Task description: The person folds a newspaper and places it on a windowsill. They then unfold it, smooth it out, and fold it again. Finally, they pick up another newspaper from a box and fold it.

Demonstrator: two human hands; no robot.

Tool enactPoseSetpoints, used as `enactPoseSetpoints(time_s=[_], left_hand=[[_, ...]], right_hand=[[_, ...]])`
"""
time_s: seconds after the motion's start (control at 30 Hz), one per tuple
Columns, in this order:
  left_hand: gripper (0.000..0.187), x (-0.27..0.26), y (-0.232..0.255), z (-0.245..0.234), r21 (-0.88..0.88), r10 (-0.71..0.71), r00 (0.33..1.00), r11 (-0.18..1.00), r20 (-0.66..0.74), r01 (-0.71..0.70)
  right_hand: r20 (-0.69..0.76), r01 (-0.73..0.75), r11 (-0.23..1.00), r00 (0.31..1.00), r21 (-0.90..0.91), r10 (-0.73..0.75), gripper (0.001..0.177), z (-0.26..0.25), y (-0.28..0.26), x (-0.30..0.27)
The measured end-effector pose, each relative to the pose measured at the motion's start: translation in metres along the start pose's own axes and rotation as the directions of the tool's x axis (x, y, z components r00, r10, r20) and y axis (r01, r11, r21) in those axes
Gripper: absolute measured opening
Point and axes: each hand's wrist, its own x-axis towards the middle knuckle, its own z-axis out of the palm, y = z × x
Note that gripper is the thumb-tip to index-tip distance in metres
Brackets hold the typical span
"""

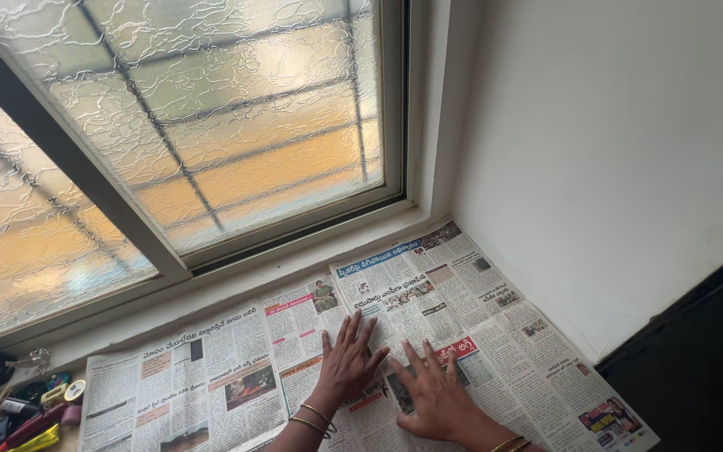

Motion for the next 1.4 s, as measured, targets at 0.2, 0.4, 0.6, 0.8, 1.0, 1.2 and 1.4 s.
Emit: enactPoseSetpoints(time_s=[0.2,0.4,0.6,0.8,1.0,1.2,1.4], left_hand=[[0.075,-0.005,0.001,0.004,0.028,0.017,0.999,0.999,-0.050,-0.016],[0.074,-0.007,0.003,0.004,0.058,0.010,0.999,0.998,-0.053,-0.007],[0.071,-0.010,0.007,0.002,0.090,0.015,0.999,0.996,-0.049,-0.011],[0.070,-0.011,0.012,-0.002,0.127,0.004,0.998,0.992,-0.055,0.003],[0.073,-0.012,0.019,-0.007,0.112,-0.031,0.999,0.993,-0.042,0.036],[0.076,-0.014,0.021,-0.006,0.123,-0.035,0.999,0.992,-0.025,0.038],[0.081,-0.010,0.023,-0.011,0.155,-0.062,0.996,0.987,0.071,0.050]], right_hand=[[-0.005,-0.025,1.000,1.000,-0.005,0.025,0.092,0.015,0.006,-0.014],[0.076,0.054,0.994,0.995,0.098,-0.062,0.083,0.050,-0.017,-0.020],[0.068,-0.020,0.998,0.998,0.062,0.016,0.081,0.060,0.006,-0.028],[0.081,0.002,0.996,0.997,0.087,-0.009,0.084,0.052,0.012,-0.040],[-0.095,-0.014,0.998,0.995,0.063,0.020,0.093,0.016,0.022,-0.043],[-0.056,-0.030,0.999,0.998,-0.019,0.028,0.098,0.003,0.051,-0.020],[-0.062,-0.048,0.998,0.997,-0.028,0.046,0.098,0.009,0.091,0.013]])
